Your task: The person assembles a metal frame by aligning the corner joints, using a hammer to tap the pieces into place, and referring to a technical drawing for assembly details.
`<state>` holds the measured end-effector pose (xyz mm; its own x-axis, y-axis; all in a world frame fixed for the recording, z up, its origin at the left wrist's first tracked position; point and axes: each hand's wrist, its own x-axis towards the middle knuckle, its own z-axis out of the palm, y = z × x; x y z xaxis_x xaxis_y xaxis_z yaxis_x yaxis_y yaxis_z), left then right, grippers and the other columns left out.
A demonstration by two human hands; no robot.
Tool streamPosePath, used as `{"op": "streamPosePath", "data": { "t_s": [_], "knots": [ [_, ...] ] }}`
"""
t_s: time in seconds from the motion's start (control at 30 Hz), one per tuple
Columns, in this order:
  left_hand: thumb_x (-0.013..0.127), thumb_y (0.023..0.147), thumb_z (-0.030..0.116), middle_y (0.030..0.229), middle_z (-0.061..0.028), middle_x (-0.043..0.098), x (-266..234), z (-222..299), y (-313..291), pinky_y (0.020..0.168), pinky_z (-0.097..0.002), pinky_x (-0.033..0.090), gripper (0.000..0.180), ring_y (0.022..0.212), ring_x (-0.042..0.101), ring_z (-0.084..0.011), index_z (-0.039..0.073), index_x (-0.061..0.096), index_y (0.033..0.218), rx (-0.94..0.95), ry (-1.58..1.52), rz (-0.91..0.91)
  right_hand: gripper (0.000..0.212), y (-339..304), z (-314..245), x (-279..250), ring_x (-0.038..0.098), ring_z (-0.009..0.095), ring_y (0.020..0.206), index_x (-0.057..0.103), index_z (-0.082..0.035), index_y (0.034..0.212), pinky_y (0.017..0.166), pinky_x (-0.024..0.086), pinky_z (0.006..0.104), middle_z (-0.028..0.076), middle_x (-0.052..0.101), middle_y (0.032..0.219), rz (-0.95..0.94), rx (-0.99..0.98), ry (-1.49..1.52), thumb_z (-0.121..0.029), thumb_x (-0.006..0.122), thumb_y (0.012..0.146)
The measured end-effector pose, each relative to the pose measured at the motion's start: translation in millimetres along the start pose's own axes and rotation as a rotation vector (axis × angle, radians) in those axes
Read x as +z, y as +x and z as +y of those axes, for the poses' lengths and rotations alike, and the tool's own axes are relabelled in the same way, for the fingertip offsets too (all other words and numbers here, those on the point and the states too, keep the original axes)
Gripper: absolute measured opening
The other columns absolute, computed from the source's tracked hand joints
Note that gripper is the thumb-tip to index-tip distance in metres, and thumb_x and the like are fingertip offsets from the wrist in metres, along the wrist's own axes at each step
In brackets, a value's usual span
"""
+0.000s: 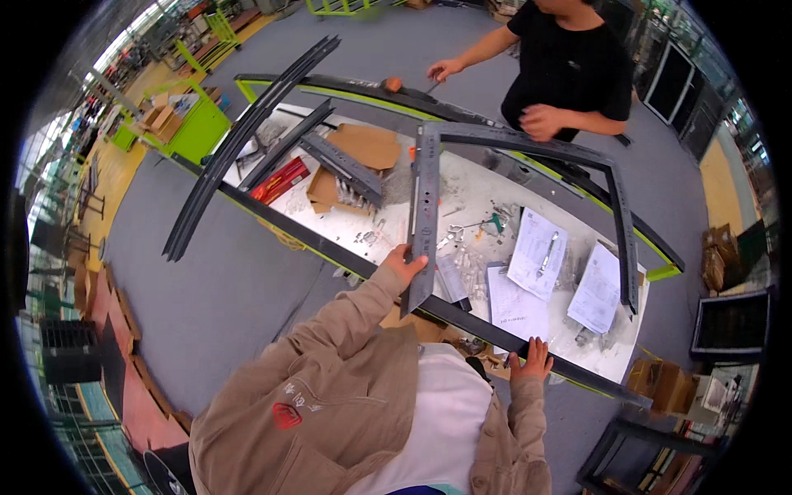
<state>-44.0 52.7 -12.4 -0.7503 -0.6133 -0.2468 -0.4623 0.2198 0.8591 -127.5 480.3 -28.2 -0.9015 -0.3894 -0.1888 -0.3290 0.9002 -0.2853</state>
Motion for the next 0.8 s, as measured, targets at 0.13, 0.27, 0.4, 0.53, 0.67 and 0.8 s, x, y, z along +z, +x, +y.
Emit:
{"op": "streamPosePath", "data": {
  "t_s": [0.13, 0.27, 0.4, 0.53, 0.67, 0.8],
  "knots": [
    [0.072, 0.081, 0.048, 0.123, -0.0252, 0.057, 2, -5, 0, 0.097, -0.0394, 0.045, 0.076, 0.113, 0.057, -0.0341, -0.007, 0.05, 0.129, 0.022, -0.065, -0.009, 0.073, -3, -9, -9, 0.025, 0.029, 0.145, 0.041, -0.011, 0.144, 0.115, 0.012, 0.0558, 0.01, 0.038, 0.151, -0.007, 0.021, -0.008, -0.039, 0.069, 0.082],
    [0.072, 0.082, 0.046, 0.117, -0.0223, 0.061, 3, -15, 6, 0.092, -0.0369, 0.048, 0.075, 0.107, 0.059, -0.0289, -0.008, 0.049, 0.129, 0.037, -0.037, 0.003, 0.071, -2, -10, -10, 0.025, 0.03, 0.144, 0.042, -0.011, 0.143, 0.115, 0.015, 0.0564, 0.01, 0.038, 0.15, 0.004, 0.018, -0.029, -0.037, 0.069, 0.083],
    [0.073, 0.082, 0.045, 0.115, -0.0208, 0.061, 5, -14, 9, 0.09, -0.036, 0.048, 0.074, 0.105, 0.06, -0.027, -0.007, 0.049, 0.129, 0.031, -0.069, -0.026, 0.071, -4, -18, -16, 0.023, 0.029, 0.145, 0.042, -0.011, 0.143, 0.116, 0.013, 0.055, 0.01, 0.037, 0.151, -0.019, 0.041, -0.016, -0.039, 0.068, 0.083],
    [0.075, 0.079, 0.043, 0.116, -0.0228, 0.062, 5, -15, 9, 0.092, -0.0365, 0.048, 0.071, 0.106, 0.061, -0.031, -0.007, 0.053, 0.125, 0.036, -0.097, -0.013, 0.07, -7, -20, -17, 0.022, 0.028, 0.145, 0.041, -0.011, 0.143, 0.117, 0.011, 0.0537, 0.01, 0.036, 0.152, -0.013, 0.041, 0.001, -0.04, 0.066, 0.084],
    [0.075, 0.08, 0.041, 0.116, -0.022, 0.062, 8, -19, 9, 0.092, -0.0365, 0.048, 0.069, 0.106, 0.06, -0.0295, -0.008, 0.053, 0.124, 0.02, -0.121, 0.003, 0.069, -10, -24, -21, 0.023, 0.029, 0.145, 0.043, -0.01, 0.142, 0.117, 0.012, 0.0534, 0.01, 0.037, 0.151, 0.019, 0.033, 0.034, -0.039, 0.067, 0.084],
    [0.075, 0.082, 0.039, 0.116, -0.0211, 0.062, 9, -23, 13, 0.093, -0.0359, 0.047, 0.067, 0.106, 0.06, -0.027, -0.008, 0.052, 0.124, 0.041, -0.157, -0.015, 0.067, -10, -20, -16, 0.024, 0.03, 0.144, 0.044, -0.011, 0.141, 0.116, 0.013, 0.0553, 0.01, 0.038, 0.15, 0.042, 0.024, 0.018, -0.039, 0.066, 0.084]
  ]
}}
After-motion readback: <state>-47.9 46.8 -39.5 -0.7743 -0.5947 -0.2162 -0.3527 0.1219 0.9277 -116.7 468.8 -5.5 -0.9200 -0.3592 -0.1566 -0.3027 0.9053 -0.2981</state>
